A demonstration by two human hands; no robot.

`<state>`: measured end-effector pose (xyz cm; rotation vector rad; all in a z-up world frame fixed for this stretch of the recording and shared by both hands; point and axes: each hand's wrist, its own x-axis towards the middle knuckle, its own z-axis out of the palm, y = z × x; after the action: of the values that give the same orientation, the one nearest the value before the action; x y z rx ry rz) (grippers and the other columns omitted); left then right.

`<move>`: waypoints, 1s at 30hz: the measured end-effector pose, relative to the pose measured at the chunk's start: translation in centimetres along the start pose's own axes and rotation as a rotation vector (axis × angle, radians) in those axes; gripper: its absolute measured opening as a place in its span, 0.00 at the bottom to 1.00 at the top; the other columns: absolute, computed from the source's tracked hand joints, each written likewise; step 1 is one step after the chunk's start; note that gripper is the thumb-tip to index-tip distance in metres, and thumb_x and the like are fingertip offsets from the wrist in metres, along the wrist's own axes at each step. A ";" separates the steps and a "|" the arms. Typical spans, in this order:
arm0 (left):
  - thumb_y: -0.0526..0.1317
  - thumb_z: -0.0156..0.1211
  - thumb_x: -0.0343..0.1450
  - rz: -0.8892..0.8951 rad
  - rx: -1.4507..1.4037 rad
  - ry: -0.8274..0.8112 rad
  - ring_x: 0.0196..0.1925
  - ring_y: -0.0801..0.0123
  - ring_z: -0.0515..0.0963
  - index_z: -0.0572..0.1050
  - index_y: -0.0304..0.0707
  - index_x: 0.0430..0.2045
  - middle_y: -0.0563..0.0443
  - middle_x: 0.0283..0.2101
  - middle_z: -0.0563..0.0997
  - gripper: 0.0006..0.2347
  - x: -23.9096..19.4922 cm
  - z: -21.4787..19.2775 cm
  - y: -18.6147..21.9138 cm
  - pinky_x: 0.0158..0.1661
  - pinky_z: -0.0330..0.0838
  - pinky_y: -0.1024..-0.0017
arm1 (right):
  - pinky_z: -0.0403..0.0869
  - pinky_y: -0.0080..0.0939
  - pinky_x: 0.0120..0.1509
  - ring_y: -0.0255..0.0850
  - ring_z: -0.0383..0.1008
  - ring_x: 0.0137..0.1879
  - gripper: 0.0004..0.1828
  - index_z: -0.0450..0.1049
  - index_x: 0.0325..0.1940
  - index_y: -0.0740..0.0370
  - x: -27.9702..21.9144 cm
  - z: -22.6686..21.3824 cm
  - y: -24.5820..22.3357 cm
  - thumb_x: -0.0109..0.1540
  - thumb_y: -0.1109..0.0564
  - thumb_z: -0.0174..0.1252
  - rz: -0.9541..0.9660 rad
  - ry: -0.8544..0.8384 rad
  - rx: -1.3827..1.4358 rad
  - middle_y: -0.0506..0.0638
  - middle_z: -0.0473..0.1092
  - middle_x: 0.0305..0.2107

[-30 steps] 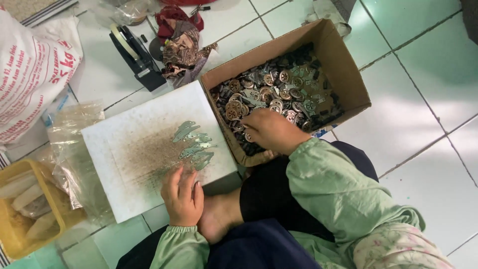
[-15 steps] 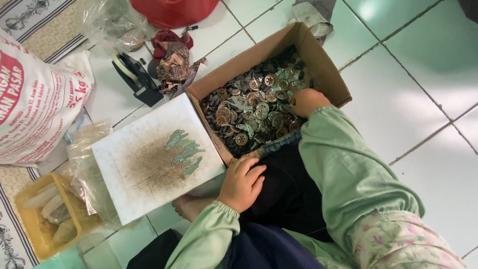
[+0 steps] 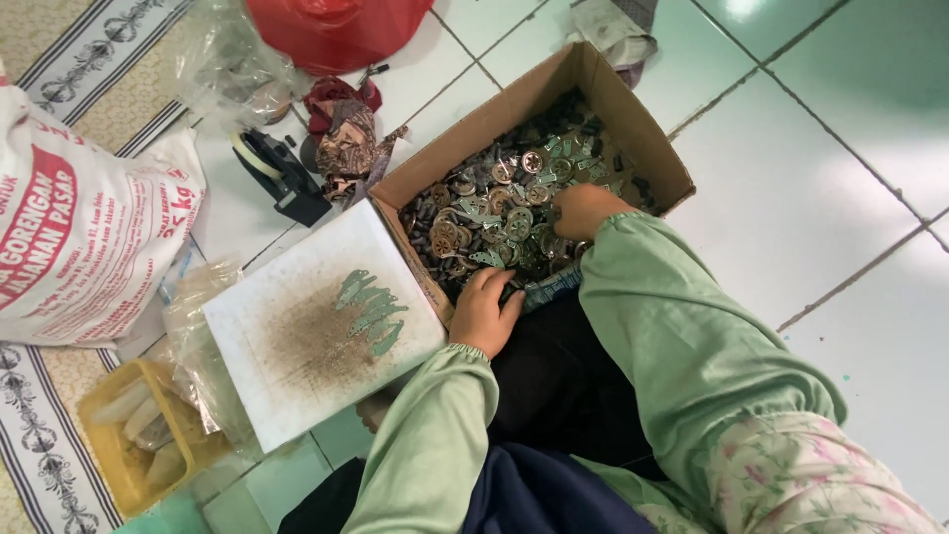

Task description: The person sits on the floor and sorts small metal parts from a cardboard box, placing them onto a white board. They then pick up a small plastic bag and place the sorted metal parts inside it.

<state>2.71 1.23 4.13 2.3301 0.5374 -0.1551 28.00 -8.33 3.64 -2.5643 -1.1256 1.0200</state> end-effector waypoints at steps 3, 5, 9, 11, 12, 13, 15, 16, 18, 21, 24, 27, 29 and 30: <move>0.40 0.49 0.80 -0.064 -0.282 0.130 0.69 0.48 0.66 0.64 0.38 0.65 0.40 0.65 0.64 0.17 -0.4 -1.6 1.5 0.64 0.68 0.55 | 0.78 0.62 0.54 0.58 0.80 0.47 0.18 0.82 0.49 0.60 -1.0 0.9 -2.7 0.59 0.53 0.55 -0.141 0.000 0.173 0.59 0.79 0.37; 0.38 0.50 0.79 -0.079 -0.421 0.220 0.69 0.47 0.66 0.59 0.37 0.67 0.37 0.66 0.61 0.19 -1.2 -2.1 2.7 0.64 0.69 0.55 | 0.77 0.64 0.54 0.61 0.79 0.48 0.17 0.81 0.48 0.60 -3.1 0.5 -5.0 0.59 0.53 0.56 -0.234 0.006 0.172 0.60 0.79 0.37; 0.33 0.52 0.78 -0.127 -0.673 0.464 0.62 0.47 0.73 0.57 0.31 0.68 0.33 0.61 0.64 0.22 -2.6 -3.1 2.4 0.59 0.74 0.54 | 0.77 0.59 0.54 0.60 0.79 0.49 0.17 0.80 0.51 0.62 -8.2 -0.6 -11.3 0.61 0.57 0.52 -0.375 -0.007 0.292 0.64 0.78 0.41; 0.34 0.58 0.75 -0.147 -0.610 0.647 0.53 0.55 0.77 0.66 0.40 0.59 0.42 0.51 0.73 0.17 -3.2 -2.3 0.0 0.51 0.76 0.61 | 0.77 0.59 0.54 0.60 0.78 0.50 0.18 0.80 0.51 0.63 -8.6 1.0 -12.7 0.60 0.57 0.55 -0.443 0.018 0.327 0.64 0.78 0.42; 0.36 0.64 0.71 -0.154 -0.542 0.803 0.44 0.63 0.82 0.74 0.49 0.50 0.52 0.41 0.83 0.14 -3.4 -2.0 -1.2 0.43 0.78 0.68 | 0.78 0.60 0.54 0.61 0.78 0.52 0.18 0.80 0.52 0.63 -8.8 1.8 -13.3 0.60 0.57 0.57 -0.488 0.056 0.372 0.64 0.77 0.44; 0.36 0.64 0.71 -0.160 -0.541 0.817 0.44 0.63 0.82 0.74 0.49 0.50 0.52 0.41 0.83 0.14 -4.0 -2.6 -2.2 0.43 0.78 0.68 | 0.78 0.60 0.54 0.61 0.78 0.52 0.18 0.80 0.52 0.63 -8.1 3.0 -13.8 0.60 0.57 0.57 -0.500 0.050 0.366 0.64 0.77 0.44; 0.37 0.65 0.72 -0.178 -0.663 0.844 0.36 0.75 0.79 0.77 0.46 0.40 0.55 0.35 0.82 0.06 -5.1 -3.5 -4.1 0.34 0.75 0.73 | 0.78 0.60 0.55 0.61 0.77 0.54 0.17 0.80 0.51 0.62 -6.8 5.6 -14.4 0.59 0.57 0.59 -0.593 0.104 0.386 0.62 0.76 0.45; 0.37 0.65 0.72 -0.184 -0.665 0.856 0.36 0.75 0.79 0.77 0.46 0.40 0.55 0.35 0.82 0.06 -5.9 -4.2 -4.9 0.34 0.75 0.73 | 0.78 0.60 0.55 0.61 0.77 0.54 0.17 0.80 0.51 0.62 -7.1 5.4 -15.7 0.59 0.57 0.59 -0.603 0.097 0.379 0.62 0.76 0.45; 0.34 0.63 0.73 -0.152 -0.736 0.877 0.35 0.76 0.79 0.75 0.41 0.40 0.53 0.32 0.79 0.05 -7.2 -5.6 -6.4 0.36 0.75 0.78 | 0.79 0.55 0.53 0.57 0.78 0.51 0.17 0.79 0.54 0.65 -7.8 4.9 -18.2 0.64 0.63 0.51 -0.686 0.110 0.452 0.59 0.76 0.41; 0.36 0.63 0.72 -0.244 -0.457 0.960 0.37 0.68 0.77 0.77 0.41 0.42 0.50 0.37 0.79 0.07 -10.3 -7.3 -8.9 0.39 0.72 0.71 | 0.80 0.49 0.48 0.53 0.78 0.46 0.12 0.80 0.50 0.66 -5.3 7.2 -20.1 0.63 0.63 0.56 -0.761 0.278 0.415 0.58 0.76 0.39; 0.35 0.63 0.73 -0.125 -0.145 1.004 0.46 0.53 0.78 0.77 0.40 0.46 0.45 0.41 0.78 0.09 -12.0 -8.0 -11.8 0.46 0.73 0.63 | 0.79 0.47 0.47 0.52 0.78 0.46 0.11 0.79 0.49 0.67 -3.9 7.5 -21.9 0.64 0.64 0.57 -0.844 0.420 0.274 0.58 0.76 0.38; 0.37 0.61 0.74 -0.096 -0.013 0.935 0.50 0.52 0.76 0.75 0.40 0.50 0.45 0.46 0.76 0.11 -12.0 -9.0 -13.1 0.51 0.72 0.58 | 0.78 0.42 0.47 0.46 0.77 0.44 0.08 0.80 0.46 0.64 -1.7 9.4 -23.1 0.66 0.61 0.57 -0.880 0.535 0.137 0.52 0.74 0.36; 0.37 0.61 0.74 -0.099 0.022 0.919 0.53 0.51 0.75 0.73 0.39 0.52 0.45 0.48 0.75 0.12 -11.8 -8.7 -14.2 0.53 0.71 0.57 | 0.77 0.41 0.46 0.45 0.76 0.43 0.07 0.79 0.44 0.62 -1.8 9.6 -24.1 0.66 0.61 0.57 -0.942 0.568 0.093 0.51 0.72 0.34; 0.38 0.60 0.74 -0.093 0.057 0.897 0.55 0.51 0.74 0.72 0.39 0.54 0.44 0.51 0.74 0.14 -11.6 -8.5 -14.8 0.56 0.70 0.57 | 0.77 0.41 0.45 0.45 0.75 0.41 0.06 0.79 0.42 0.61 -1.8 9.6 -24.5 0.66 0.61 0.57 -0.998 0.607 0.049 0.50 0.71 0.32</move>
<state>-14.37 12.72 3.97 2.3405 1.0706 0.8795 6.43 6.52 7.01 -1.6377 -1.7744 0.0252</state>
